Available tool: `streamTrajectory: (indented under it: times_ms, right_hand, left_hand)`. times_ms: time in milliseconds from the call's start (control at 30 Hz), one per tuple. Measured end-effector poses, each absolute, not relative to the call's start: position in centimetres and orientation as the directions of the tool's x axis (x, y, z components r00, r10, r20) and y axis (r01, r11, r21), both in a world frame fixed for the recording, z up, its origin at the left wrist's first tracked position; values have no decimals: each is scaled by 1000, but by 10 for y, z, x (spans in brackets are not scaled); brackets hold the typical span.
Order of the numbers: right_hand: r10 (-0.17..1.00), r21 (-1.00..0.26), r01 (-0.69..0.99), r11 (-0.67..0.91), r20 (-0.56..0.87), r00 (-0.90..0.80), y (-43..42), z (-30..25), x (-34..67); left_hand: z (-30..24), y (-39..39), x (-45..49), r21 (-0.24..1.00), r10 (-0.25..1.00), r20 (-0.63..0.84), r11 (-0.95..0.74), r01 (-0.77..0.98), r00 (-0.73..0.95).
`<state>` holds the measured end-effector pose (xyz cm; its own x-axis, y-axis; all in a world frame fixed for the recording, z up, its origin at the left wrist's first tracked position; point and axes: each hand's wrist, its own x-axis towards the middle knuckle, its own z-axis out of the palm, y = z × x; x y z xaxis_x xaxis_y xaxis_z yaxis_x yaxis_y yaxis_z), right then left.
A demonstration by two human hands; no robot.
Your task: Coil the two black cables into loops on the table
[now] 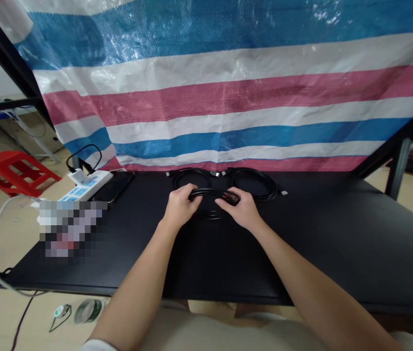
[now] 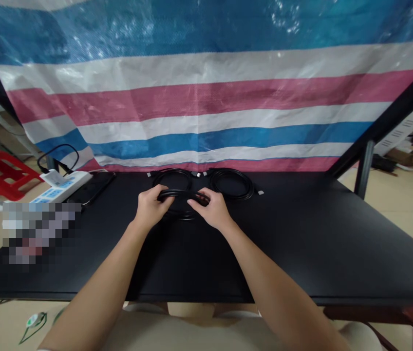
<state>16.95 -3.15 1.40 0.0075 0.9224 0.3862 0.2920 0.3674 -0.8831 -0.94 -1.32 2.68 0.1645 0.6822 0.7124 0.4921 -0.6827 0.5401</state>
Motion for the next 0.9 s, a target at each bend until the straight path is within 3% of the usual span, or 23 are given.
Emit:
streamTrajectory:
  times_ms: [167,300,400,533,667,767,900]
  right_hand:
    - [915,-868,344,358,400,57,-28,10,170]
    - [931,-875,354,329,363,33,-26,10,171]
    - [952,-896,334,293,304,-19,-24,11,173]
    - [955,-921,252,296,285,-80,-24,10,174]
    - [936,-932,185,311,334,111,-25,3,165]
    - [868,-892,260,369,431,246,-25,-4,158]
    - [783,-792,414,448,571,245,-24,-9,155]
  left_hand:
    - [27,-15,-6,852,879,474,-474,220,57]
    - [25,-11,-14,969,942,229,-244,33,244]
    - [23,-8,-16,986,928,161,-168,-9,335]
    - [26,-11,-7,989,976,120,-102,-105,183]
    - [35,-16,6,969,996,-1,24,-246,93]
    - [41,-19,12,950,997,-70,71,-305,15]
    - [44,-20,15,935,986,-165,154,-320,-7]
